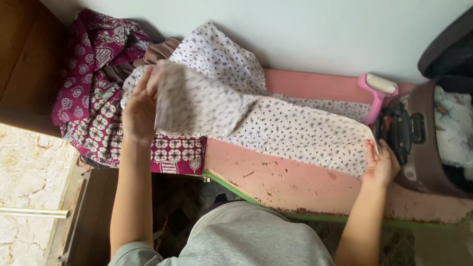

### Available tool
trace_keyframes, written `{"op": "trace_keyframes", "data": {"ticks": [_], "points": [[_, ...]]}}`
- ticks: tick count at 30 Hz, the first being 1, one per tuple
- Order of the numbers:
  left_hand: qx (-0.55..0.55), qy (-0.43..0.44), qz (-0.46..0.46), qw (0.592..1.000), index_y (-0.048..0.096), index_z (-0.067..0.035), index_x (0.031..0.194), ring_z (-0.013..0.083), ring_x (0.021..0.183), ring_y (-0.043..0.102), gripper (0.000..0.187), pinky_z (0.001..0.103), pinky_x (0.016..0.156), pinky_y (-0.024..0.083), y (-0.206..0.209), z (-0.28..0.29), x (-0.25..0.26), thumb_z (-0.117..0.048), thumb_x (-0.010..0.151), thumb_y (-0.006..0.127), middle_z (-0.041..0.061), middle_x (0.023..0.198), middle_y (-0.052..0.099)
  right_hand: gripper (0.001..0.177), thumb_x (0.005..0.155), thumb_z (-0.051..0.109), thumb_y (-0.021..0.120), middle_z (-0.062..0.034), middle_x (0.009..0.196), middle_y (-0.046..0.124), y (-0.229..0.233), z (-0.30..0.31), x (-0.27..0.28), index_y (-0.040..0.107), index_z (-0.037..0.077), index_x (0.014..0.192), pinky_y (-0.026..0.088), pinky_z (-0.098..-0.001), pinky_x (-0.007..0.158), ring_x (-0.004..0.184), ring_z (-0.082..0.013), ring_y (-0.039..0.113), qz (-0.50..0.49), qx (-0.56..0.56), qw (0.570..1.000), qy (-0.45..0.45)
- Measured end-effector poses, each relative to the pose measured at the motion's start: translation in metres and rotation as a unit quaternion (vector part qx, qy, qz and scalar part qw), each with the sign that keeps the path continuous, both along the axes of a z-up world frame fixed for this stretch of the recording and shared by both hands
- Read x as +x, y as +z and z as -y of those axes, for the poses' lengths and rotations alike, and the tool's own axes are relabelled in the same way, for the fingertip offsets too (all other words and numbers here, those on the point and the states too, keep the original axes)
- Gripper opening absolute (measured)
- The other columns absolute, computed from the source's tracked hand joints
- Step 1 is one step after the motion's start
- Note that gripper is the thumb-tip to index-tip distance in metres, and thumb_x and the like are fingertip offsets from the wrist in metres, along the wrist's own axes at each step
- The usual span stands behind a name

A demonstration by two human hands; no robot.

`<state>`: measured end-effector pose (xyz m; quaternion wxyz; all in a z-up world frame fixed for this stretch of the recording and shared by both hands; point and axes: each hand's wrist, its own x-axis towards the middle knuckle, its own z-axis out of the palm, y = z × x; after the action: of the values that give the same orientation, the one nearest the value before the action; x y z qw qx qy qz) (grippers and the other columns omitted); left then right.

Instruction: The person uses a pink lint roller to remove lint from a white patterned shirt laid on a pink table. The person rolls the tool across the shirt's surface, then folds the shirt and continues rolling the lint roller over the folded fabric.

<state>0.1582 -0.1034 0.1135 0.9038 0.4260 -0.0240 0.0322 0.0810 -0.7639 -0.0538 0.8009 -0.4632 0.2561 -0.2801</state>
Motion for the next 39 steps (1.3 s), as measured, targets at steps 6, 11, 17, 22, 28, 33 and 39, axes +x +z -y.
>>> {"op": "trace_keyframes", "data": {"ticks": [6,11,17,22,28,33,39], "points": [[0.385,0.233,0.132,0.883,0.059,-0.001,0.134,0.0234,0.125,0.062,0.035,0.037,0.111,0.050,0.008,-0.014,-0.022,-0.009,0.102,0.050,0.015,0.131,0.065,0.056,0.101,0.013,0.055,-0.0219,0.148,0.048,-0.022,-0.027,0.026,0.033,0.003,0.152,0.040,-0.0433,0.113,0.138,-0.0326,0.048,-0.070,-0.224,0.970,0.062],[0.641,0.354,0.055,0.679,0.066,-0.004,0.117,0.0218,0.106,0.062,0.020,0.038,0.094,0.051,-0.029,-0.037,-0.053,-0.017,0.102,0.063,0.011,0.115,0.066,0.060,0.101,0.021,0.053,-0.0215,0.158,0.039,-0.022,-0.061,0.013,0.036,0.002,0.155,0.034,-0.0498,0.119,0.146,-0.0379,0.040,-0.156,-0.563,0.809,0.068],[0.686,0.332,0.064,0.645,0.070,-0.004,0.107,0.0163,0.095,0.060,0.024,0.030,0.082,0.048,-0.078,-0.031,-0.059,-0.020,0.094,0.081,0.009,0.107,0.066,0.051,0.104,0.027,0.050,-0.0170,0.166,0.032,-0.004,-0.072,0.022,0.047,0.015,0.154,0.021,-0.0631,0.118,0.150,-0.0409,0.028,-0.281,-0.706,0.645,0.080],[0.613,0.373,0.039,0.695,0.065,-0.002,0.093,0.0116,0.075,0.053,0.016,0.026,0.063,0.041,-0.104,-0.019,-0.050,-0.009,0.097,0.079,0.006,0.096,0.066,0.052,0.103,0.030,0.048,-0.0155,0.165,0.031,0.002,-0.067,0.026,0.047,0.019,0.154,0.018,-0.0608,0.117,0.151,-0.0386,0.028,-0.268,-0.691,0.666,0.088],[0.323,0.460,0.020,0.827,0.054,-0.004,0.098,0.0075,0.080,0.058,0.018,0.022,0.070,0.046,-0.118,-0.016,-0.060,-0.005,0.106,0.070,0.001,0.092,0.062,0.051,0.105,0.030,0.048,-0.0129,0.165,0.033,0.003,-0.057,0.027,0.046,0.020,0.155,0.017,-0.0592,0.120,0.151,-0.0355,0.029,-0.260,-0.697,0.659,0.108],[0.307,0.409,-0.042,0.858,0.056,-0.002,0.103,0.0085,0.083,0.059,0.015,0.022,0.076,0.047,-0.133,-0.017,-0.078,-0.009,0.108,0.067,0.003,0.093,0.063,0.052,0.104,0.030,0.049,-0.0130,0.165,0.031,-0.001,-0.055,0.026,0.046,0.020,0.154,0.014,-0.0585,0.120,0.151,-0.0360,0.028,-0.268,-0.693,0.659,0.114],[0.440,0.402,-0.124,0.793,0.057,0.002,0.108,0.0074,0.079,0.060,0.030,0.022,0.068,0.049,-0.118,-0.022,-0.068,-0.022,0.103,0.074,0.004,0.094,0.065,0.052,0.104,0.032,0.050,-0.0132,0.165,0.033,0.000,-0.059,0.023,0.047,0.020,0.155,0.018,-0.0566,0.119,0.152,-0.0346,0.030,-0.250,-0.699,0.662,0.104]]}}
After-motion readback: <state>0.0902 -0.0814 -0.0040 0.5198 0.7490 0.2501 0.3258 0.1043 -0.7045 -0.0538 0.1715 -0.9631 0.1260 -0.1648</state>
